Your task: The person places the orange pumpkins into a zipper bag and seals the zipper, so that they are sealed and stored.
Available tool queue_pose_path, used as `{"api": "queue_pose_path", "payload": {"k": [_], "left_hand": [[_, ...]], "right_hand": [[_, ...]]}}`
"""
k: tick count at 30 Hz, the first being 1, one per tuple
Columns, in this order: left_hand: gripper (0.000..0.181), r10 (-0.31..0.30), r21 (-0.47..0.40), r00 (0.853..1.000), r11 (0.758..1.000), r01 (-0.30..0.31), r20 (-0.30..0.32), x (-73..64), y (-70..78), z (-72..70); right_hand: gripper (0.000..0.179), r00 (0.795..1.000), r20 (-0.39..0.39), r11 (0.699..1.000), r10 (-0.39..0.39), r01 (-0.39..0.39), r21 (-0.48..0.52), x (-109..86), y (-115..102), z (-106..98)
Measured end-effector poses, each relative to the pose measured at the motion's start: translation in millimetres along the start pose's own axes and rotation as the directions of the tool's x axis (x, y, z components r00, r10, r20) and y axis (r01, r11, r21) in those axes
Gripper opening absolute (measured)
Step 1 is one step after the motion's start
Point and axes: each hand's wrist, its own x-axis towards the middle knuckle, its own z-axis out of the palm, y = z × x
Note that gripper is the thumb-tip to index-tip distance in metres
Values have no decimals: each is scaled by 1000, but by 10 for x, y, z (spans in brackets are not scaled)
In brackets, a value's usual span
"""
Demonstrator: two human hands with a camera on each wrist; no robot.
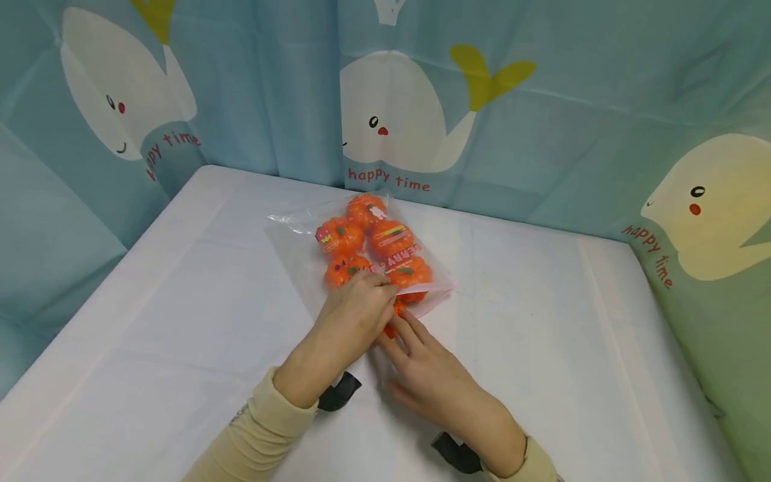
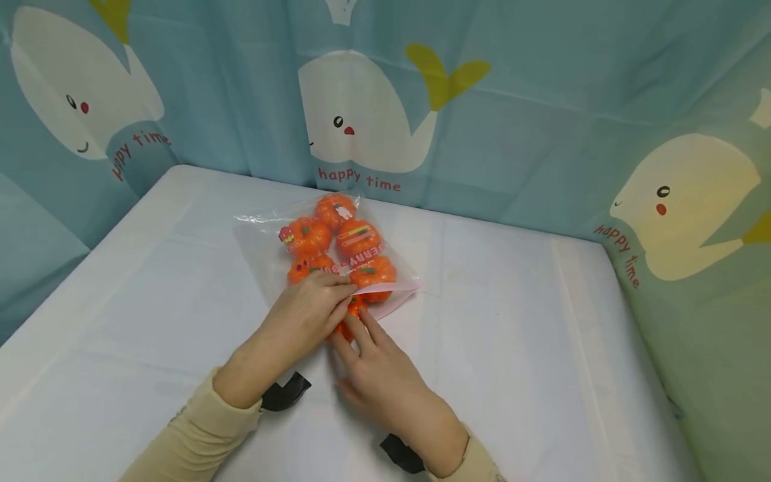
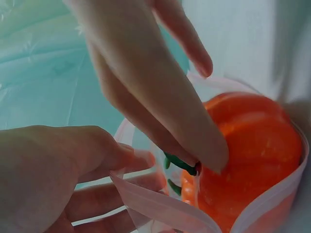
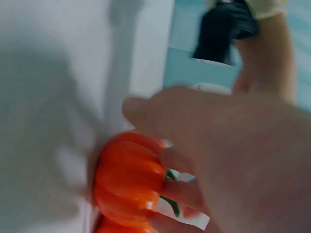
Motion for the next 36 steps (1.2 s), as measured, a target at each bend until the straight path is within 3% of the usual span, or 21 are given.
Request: {"api": "queue_pose_path", "payload": {"k": [3,6,9,13,23,27,31,36], "left_hand": [[19,1,4,1000,1000,-1,-6,2,-1,1],[19,14,23,1000,1000,-14,-15,0,-3,-3],[18,18,24,1000,1000,-18,-16,-2,1,-3],[17,6,10,1000,1000,-6,-6,-7,11,-1],[17,9,37,1000,999,-10,13,3,25,-5],[14,38,70,999,997,-37,-13,-1,31,-1],[12,37,52,998,998,-35,-43,-2,39,0],[11,36,47,999,998,-35,-32,-3,51,-7]], "right_hand": [[74,999,-32,994,32,-35,-100,14,-2,49],[75,997,-41,988,69,-74,-132,26,1,72],[73,996,-31,991,81,-84,-109,32,7,80],[71,999,-16,997,39,-40,-65,30,-8,55],[70,999,20,996,27,-25,-80,24,-60,30],[75,1000,-9,996,-1,0,-93,51,-47,117],[77,999,-38,994,-27,23,-106,85,-25,173],[77,999,-45,998,1,-4,-61,51,-17,102]]}}
